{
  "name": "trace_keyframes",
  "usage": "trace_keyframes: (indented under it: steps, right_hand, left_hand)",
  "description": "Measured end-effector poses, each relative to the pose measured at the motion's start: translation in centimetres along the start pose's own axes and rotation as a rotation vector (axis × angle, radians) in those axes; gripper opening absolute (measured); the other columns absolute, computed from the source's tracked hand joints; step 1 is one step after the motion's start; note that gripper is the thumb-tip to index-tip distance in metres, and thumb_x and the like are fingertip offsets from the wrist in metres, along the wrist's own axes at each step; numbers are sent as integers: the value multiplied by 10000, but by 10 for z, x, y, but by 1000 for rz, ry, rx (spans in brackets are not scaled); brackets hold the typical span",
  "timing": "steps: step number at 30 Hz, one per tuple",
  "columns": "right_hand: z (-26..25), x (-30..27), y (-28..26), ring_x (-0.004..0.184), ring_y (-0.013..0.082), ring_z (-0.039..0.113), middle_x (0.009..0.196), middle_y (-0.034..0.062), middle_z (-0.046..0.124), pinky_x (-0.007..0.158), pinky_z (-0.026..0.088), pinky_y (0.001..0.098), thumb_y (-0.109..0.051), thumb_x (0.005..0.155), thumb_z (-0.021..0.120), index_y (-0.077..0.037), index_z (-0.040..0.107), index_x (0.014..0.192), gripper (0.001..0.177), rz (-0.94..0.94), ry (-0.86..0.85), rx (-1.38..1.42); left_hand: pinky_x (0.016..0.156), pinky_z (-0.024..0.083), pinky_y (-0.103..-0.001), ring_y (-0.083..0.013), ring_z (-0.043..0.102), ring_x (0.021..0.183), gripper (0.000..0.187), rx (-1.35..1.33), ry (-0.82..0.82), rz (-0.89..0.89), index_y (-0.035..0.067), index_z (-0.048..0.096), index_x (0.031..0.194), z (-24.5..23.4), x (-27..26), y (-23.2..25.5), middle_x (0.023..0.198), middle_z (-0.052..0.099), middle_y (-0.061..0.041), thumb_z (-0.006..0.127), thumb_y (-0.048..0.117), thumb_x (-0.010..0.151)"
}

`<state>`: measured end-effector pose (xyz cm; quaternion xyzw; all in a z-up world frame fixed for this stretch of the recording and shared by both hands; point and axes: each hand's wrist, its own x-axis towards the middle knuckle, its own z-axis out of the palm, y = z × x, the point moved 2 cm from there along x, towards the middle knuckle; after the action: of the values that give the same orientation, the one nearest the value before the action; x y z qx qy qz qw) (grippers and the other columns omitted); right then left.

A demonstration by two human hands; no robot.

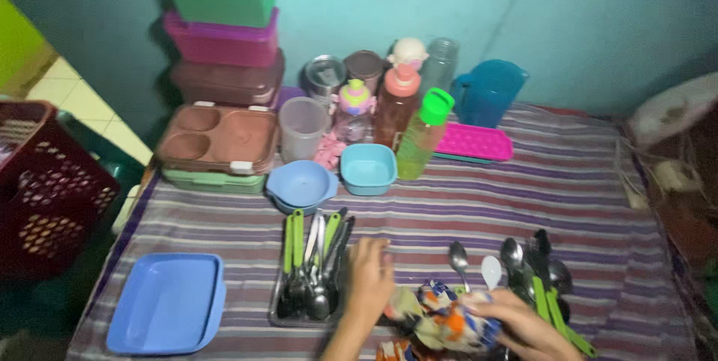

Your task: The person removes spoons and forks from a holder, wipes each utensil with a cloth, and places them into a tray.

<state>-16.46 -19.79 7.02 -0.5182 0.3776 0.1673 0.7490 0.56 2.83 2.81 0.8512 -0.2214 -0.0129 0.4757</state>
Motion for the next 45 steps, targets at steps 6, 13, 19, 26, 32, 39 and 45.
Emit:
trace_keyframes:
  steps: [6,13,19,26,32,39,45]
  right_hand:
    - [-66,-32,37,835,241,692,959,171,721,760,544,347,-173,938,578,54,631,1126,299,-110,-119,203]
    - [-63,-32,49,545,141,526,687,84,576,504,429,288,-293,957,480,39,602,1123,391,-306,-180,379]
    - [-59,-11,55,565,199,583,686,128,623,515,463,319,-321,845,369,-26,566,985,382,-252,-154,393]
    - [-77,6,54,679,158,582,803,72,605,612,473,316,-123,907,461,-12,579,1004,188,-262,178,276]
    - [-32,17,-7,889,144,697,1010,110,761,766,530,290,-78,889,665,2,630,1152,277,-455,174,214]
    - [120,19,-42,917,239,748,994,90,762,795,574,363,-102,873,749,-75,692,1095,231,-1196,444,-697]
    - [169,27,-68,856,438,640,1015,175,575,682,507,475,-79,870,667,-33,607,994,145,-1169,435,-930]
  left_hand:
    - [791,564,-489,-412,705,905,360,-183,-273,-121,-28,672,1096,153,32,10,949,706,-221,720,211,831]
    - [911,545,-503,-394,670,1086,517,-17,-343,-461,87,635,1219,200,28,2,1161,678,-184,770,369,807]
    - [995,493,-510,-400,594,1192,455,117,-339,-443,164,651,1227,207,30,19,1301,589,-197,755,301,806]
    - [582,528,-374,-271,765,752,209,-702,-85,-527,47,540,1116,216,78,-8,964,686,-167,553,241,1039]
    - [497,487,-302,-186,656,680,250,-893,-1,-446,-6,649,1149,90,91,-16,934,735,-120,620,224,1057]
    - [789,618,-394,-229,744,946,354,-1367,-269,-739,38,604,1206,16,25,1,1083,719,-137,418,176,939]
    - [868,574,-440,-229,690,1024,423,-1370,-274,-770,94,544,1299,-6,3,17,1217,650,-92,352,374,1046]
